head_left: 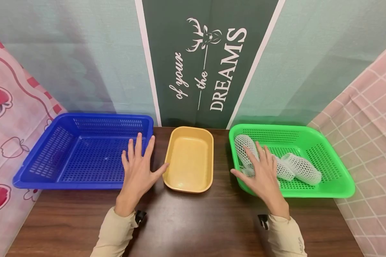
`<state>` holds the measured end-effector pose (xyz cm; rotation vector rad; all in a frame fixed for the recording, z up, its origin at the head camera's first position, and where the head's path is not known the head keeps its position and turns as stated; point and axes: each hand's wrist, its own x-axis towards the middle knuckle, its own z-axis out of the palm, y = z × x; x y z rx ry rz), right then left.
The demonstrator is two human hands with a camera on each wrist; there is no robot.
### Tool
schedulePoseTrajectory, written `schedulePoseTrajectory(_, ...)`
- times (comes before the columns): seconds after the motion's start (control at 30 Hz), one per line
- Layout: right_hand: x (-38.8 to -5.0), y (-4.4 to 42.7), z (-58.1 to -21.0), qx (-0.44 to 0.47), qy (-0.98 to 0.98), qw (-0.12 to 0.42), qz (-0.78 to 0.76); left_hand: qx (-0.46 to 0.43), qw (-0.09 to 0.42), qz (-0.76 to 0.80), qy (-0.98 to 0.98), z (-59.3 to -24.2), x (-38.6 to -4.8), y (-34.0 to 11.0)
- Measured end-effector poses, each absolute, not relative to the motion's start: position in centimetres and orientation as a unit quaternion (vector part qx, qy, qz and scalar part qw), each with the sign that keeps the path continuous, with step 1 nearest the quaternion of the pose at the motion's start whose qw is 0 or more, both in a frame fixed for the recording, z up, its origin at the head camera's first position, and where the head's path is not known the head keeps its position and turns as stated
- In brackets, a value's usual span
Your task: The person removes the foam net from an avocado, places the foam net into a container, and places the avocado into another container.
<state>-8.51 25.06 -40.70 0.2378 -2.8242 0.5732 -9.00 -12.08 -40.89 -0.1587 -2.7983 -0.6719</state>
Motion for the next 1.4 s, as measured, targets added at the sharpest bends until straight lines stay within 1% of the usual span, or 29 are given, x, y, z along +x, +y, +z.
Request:
schedulePoseTrajectory(0.17, -8.2, 26.5, -40.9, 0.088, -0.961, 0.123, 0.234, -0.055, 0.133, -0.235, -0.961, -40.7, -8.6, -13.2)
schedulePoseTrajectory(0.33, -8.0, 28.2, -41.0, 0.084, -0.953, 0.104, 0.27, -0.06, 0.134, -0.231, -0.962, -40.6, -8.3, -14.4)
schedulePoseTrajectory(0.63, -7.5, 30.4, -41.1, 0.078, -0.952, 0.082, 0.286, -0.066, 0.117, -0.234, -0.963, -40.9, -7.6, -15.8)
schedulePoseTrajectory(0.87, -7.3, 31.8, -41.3, 0.069, -0.957, 0.059, 0.274, -0.052, 0.092, -0.23, -0.967, -40.6, -7.2, -16.5)
schedulePoseTrajectory(1.1, -7.5, 32.3, -41.2, 0.075, -0.963, 0.02, 0.259, -0.052, 0.082, -0.232, -0.968, -40.9, -7.0, -16.8)
schedulePoseTrajectory(1.2, -7.5, 32.4, -41.1, 0.078, -0.963, 0.007, 0.257, -0.053, 0.089, -0.238, -0.966, -41.1, -7.0, -16.9)
schedulePoseTrajectory(1.4, -7.1, 33.1, -40.5, 0.067, -0.964, -0.045, 0.252, -0.061, 0.11, -0.241, -0.962, -41.6, -7.0, -17.1)
